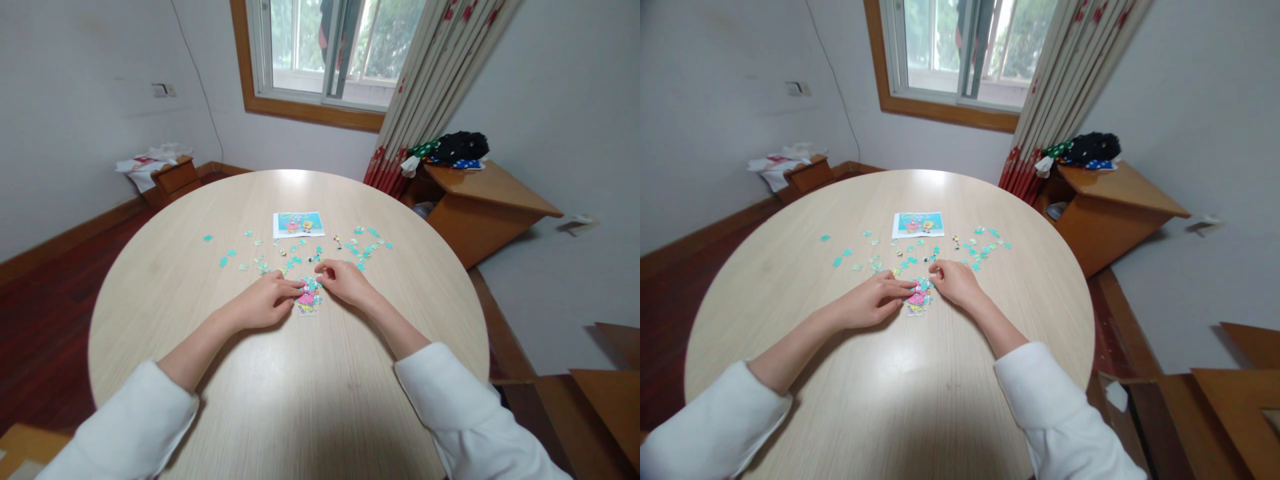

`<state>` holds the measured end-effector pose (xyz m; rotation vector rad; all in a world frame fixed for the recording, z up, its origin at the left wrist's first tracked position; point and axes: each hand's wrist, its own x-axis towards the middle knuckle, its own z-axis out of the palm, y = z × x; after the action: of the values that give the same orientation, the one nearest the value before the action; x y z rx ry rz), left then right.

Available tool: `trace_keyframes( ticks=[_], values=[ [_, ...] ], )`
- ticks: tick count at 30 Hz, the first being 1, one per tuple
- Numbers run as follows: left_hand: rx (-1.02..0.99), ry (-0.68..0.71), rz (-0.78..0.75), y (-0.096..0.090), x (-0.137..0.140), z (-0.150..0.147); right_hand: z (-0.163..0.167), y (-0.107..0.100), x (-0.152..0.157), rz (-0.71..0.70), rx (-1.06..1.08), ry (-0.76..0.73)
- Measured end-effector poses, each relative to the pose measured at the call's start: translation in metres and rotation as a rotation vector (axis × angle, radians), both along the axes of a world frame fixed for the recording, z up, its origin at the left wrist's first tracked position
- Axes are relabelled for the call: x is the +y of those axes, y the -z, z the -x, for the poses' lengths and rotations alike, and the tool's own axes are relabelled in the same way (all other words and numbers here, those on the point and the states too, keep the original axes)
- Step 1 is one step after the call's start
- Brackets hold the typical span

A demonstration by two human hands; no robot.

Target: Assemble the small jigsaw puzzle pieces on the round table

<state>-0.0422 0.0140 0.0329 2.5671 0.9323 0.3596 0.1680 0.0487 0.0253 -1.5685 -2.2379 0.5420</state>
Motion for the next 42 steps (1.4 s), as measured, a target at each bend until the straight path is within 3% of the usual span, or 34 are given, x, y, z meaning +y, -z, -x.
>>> trace_keyframes(
  ticks=[14, 27, 42],
  values=[
    [0.009, -0.008, -0.002, -0.002, 0.000, -0.001, 0.005, -0.007, -0.006, -0.034, -0.146, 0.019],
    [-0.010, -0.021, -0.003, 0.003, 0.001, 0.001, -0.010, 0.007, 0.003, 0.056, 0.113, -0.024],
    [-0.030, -0.049, 0.007, 0.002, 0.001, -0.001, -0.007, 0.003, 0.000, 0.069, 0.087, -0.030]
  ],
)
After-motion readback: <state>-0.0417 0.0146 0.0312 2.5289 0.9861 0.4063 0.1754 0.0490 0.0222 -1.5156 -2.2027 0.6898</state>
